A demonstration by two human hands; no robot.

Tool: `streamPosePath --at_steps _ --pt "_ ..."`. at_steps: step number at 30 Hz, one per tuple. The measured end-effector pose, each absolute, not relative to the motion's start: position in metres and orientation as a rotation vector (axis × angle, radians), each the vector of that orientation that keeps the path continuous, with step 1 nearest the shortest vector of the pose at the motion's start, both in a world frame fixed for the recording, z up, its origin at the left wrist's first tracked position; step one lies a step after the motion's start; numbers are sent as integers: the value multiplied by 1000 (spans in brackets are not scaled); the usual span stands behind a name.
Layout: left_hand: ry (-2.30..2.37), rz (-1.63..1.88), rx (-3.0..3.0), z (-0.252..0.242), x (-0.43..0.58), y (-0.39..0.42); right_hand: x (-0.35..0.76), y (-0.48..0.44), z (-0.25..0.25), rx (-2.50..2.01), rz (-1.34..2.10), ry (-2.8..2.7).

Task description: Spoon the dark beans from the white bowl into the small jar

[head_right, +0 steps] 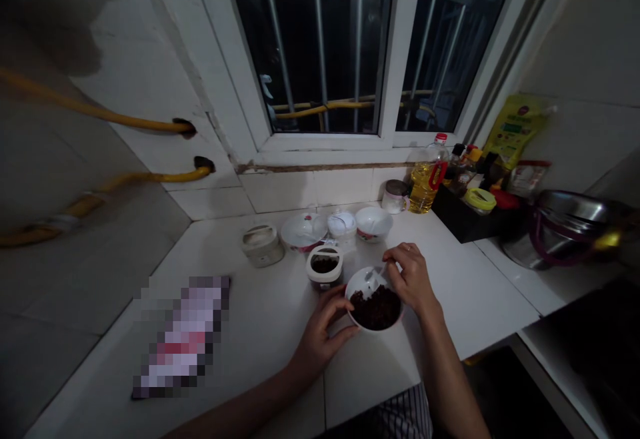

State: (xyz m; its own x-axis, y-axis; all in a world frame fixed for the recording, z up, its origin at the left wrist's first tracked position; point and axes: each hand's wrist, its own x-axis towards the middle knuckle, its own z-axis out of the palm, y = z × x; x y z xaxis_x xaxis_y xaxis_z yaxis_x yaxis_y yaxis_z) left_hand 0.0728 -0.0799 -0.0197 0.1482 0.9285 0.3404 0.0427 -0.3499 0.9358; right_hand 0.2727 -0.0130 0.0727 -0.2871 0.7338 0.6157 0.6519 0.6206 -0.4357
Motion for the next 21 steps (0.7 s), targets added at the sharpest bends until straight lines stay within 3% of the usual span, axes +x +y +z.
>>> streamPosePath --at_steps 7,12,21 --pt "979 1317 1565 -19 73 -80 255 -16 65 -1119 363 -2207" --pt "987 1313 1582 -18 73 -80 253 -17 63 -1248 646 -2005" --pt "1002 1277 1570 -17 73 -81 257 -11 64 -1322 857 -1685"
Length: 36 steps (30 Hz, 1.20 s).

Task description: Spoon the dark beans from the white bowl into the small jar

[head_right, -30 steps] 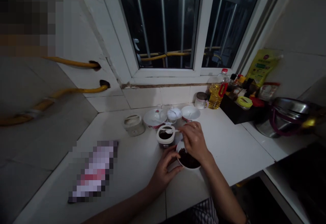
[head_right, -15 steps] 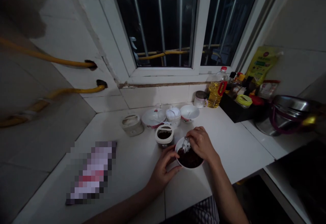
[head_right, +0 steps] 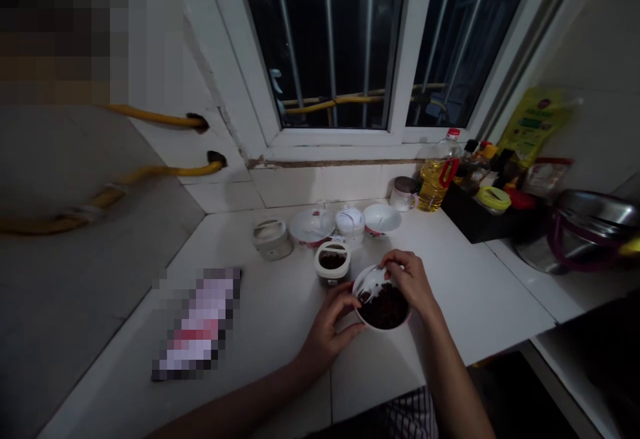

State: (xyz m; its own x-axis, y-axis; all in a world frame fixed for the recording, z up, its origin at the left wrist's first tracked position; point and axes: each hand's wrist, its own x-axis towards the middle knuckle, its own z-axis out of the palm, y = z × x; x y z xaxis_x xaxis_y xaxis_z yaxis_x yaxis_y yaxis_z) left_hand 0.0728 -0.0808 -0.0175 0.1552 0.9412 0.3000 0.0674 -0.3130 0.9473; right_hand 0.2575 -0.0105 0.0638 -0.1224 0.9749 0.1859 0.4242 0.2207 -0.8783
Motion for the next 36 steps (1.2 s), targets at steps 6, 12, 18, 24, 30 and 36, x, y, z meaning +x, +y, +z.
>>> streamPosePath --at_steps 6,12,18,24,30,36 --pt "1000 1282 1607 -14 74 -80 259 -10 65 -1360 1021 -1471" --pt "974 1303 1629 -14 74 -80 259 -7 66 -1350 1033 -1385" --pt "954 1305 1583 -14 75 -80 261 -6 67 -1322 1030 -1368" --pt "945 1300 1541 -19 74 -80 262 -6 67 -1281 1009 -1353" --pt "957 1286 1530 -20 73 -80 261 -6 65 -1292 964 -1350" --pt "970 1278 1541 -22 73 -80 262 -4 61 -1325 930 -1330"
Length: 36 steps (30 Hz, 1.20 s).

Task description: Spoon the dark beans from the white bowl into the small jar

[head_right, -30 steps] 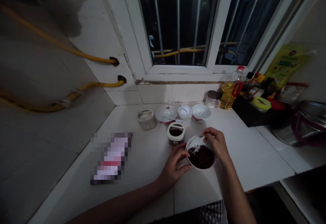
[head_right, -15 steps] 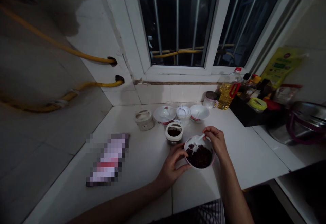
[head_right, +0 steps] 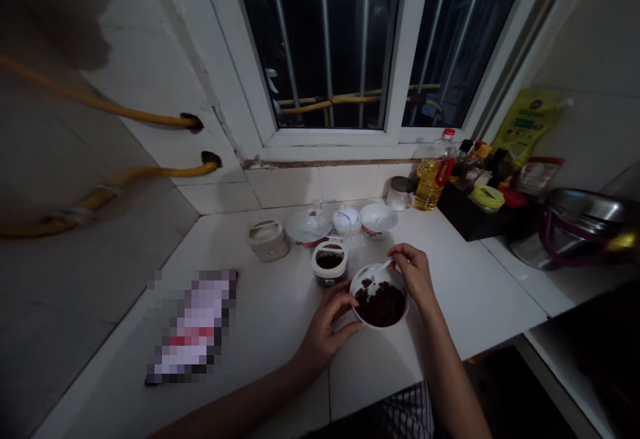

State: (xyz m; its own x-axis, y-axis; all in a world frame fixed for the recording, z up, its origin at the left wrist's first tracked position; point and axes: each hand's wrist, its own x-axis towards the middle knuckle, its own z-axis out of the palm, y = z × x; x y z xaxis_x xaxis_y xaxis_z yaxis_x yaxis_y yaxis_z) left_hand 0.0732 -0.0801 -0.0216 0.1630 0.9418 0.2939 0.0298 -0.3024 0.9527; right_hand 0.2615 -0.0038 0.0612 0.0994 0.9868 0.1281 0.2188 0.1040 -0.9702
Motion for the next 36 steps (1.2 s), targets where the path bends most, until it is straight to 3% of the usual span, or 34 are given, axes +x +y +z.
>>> streamPosePath --at_steps 15,18,25,36 --pt "956 1316 1560 -21 74 -80 251 -1 69 -1234 1007 -1292" --pt "984 1312 1586 -21 73 -79 238 -5 74 -1199 864 -1454" --pt "972 1338 1606 -20 75 -79 220 -14 77 -883 156 -2151" --pt "965 1306 1579 -19 72 -79 271 -13 67 -1072 253 -1911"
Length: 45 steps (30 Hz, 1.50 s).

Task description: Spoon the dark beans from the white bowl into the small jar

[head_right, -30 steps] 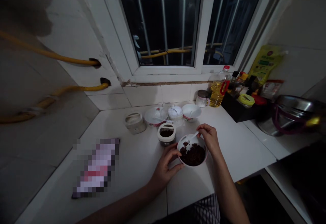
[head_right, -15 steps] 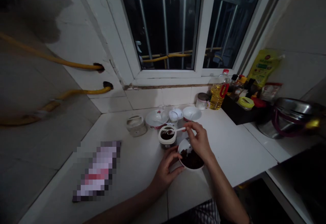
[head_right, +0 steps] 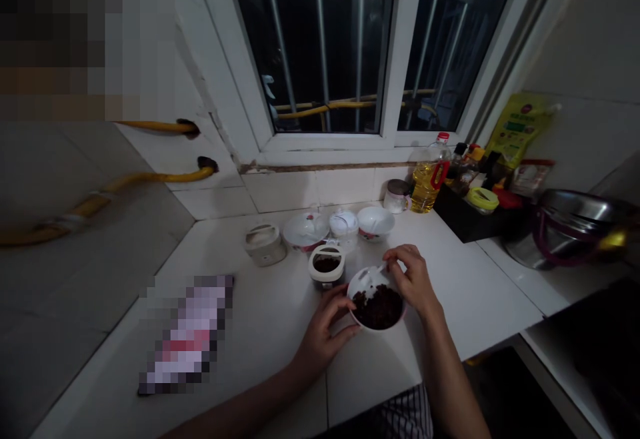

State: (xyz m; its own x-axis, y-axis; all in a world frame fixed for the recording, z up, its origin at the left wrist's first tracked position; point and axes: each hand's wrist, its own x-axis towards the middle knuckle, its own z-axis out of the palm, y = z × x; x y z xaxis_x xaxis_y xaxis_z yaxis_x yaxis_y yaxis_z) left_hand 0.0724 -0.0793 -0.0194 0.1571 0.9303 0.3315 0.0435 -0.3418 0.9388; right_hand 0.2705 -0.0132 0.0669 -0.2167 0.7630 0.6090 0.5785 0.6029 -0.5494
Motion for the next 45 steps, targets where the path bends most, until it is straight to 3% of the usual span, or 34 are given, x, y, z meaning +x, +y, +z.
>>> streamPosePath --at_steps 4,8,21,45 --pt "953 1305 1556 -18 73 -80 267 -12 63 -1120 246 -2103" --pt "977 1310 1565 -17 72 -80 257 -16 62 -1123 447 -2160" --pt "923 1316 1540 -18 73 -80 264 -10 65 -1318 789 -1630" --pt "960 1328 1565 -18 73 -80 248 -7 73 -1245 986 -1299"
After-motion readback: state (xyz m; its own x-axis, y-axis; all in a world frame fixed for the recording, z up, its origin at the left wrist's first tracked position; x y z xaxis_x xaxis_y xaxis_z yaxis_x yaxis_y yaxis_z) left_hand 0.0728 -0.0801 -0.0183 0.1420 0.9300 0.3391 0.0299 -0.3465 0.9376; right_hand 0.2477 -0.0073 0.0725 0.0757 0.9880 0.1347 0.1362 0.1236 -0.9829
